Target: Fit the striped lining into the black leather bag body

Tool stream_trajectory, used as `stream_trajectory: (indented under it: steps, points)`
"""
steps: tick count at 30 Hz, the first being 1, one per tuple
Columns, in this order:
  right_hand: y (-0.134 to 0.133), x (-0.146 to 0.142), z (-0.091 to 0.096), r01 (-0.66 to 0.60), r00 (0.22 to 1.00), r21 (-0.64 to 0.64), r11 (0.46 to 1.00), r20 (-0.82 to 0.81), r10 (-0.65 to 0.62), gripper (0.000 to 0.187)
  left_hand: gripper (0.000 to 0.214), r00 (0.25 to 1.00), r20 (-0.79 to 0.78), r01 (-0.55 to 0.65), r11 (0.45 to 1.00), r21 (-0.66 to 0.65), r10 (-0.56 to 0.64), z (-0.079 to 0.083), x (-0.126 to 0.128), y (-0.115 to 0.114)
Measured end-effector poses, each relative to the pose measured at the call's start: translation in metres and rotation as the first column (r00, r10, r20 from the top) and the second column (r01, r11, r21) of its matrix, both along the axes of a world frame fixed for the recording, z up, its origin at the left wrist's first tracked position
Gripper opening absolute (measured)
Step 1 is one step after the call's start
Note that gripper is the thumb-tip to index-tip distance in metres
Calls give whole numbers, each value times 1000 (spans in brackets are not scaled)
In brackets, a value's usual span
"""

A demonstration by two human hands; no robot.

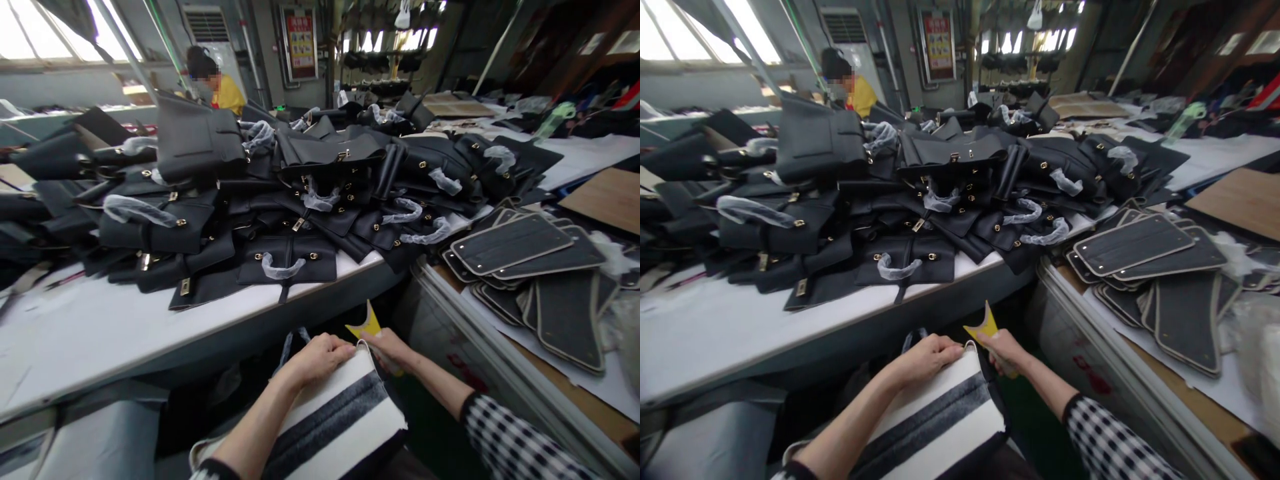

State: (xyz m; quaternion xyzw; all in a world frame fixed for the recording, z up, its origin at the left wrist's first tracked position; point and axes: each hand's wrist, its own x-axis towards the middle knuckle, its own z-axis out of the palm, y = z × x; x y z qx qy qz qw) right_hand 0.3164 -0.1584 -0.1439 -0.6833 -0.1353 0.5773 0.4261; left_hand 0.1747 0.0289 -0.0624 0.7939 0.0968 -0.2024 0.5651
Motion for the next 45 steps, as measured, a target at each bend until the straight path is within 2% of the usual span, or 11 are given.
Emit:
stream_trajectory:
  steps: [3, 6, 8, 10, 12, 16, 20, 24, 28, 33, 45]
  points:
    - [-26, 22, 24, -243, 969, -17, 970, -41, 242, 68, 44, 999, -21, -43, 999, -12, 43, 1, -1, 0]
    - [-34, 33, 47, -472, 882, -20, 882, -24, 471, 67, 42, 993, -32, -118, 993, -9, 117, 3, -2, -2]
    - [-26, 38, 57, -503, 856, -29, 864, 126, 502, 67, 49, 983, -28, -183, 983, 2, 183, 4, -3, -4]
    - [-12, 45, 63, -469, 815, -61, 881, 354, 458, 65, 70, 968, -25, -249, 968, 14, 249, 5, -4, -6]
    - [4, 52, 68, -435, 700, -117, 893, 580, 417, 72, 88, 953, -18, -302, 953, 17, 303, 7, -5, -8]
    - [30, 57, 84, -506, 327, -213, 836, 849, 415, 69, 90, 941, 17, -338, 941, 17, 337, 12, -5, -10]
    - [49, 50, 97, -650, 43, -297, 700, 905, 423, 63, 67, 959, 80, -279, 958, 71, 274, 14, -5, -11]
    - [59, 46, 101, -719, -115, -350, 601, 912, 393, 65, 44, 969, 153, -216, 968, 129, 195, 18, -5, -11]
    - [59, 47, 103, -736, -188, -375, 564, 913, 362, 64, 38, 978, 126, -190, 961, 200, 167, 24, -6, -13]
    - [56, 47, 104, -729, -224, -398, 556, 907, 356, 65, 32, 981, 153, -152, 956, 251, 116, 28, -5, -16]
    - [45, 31, 102, -614, -190, -461, 640, 874, 447, 70, 24, 973, 226, -113, 933, 342, 35, 25, -4, -19]
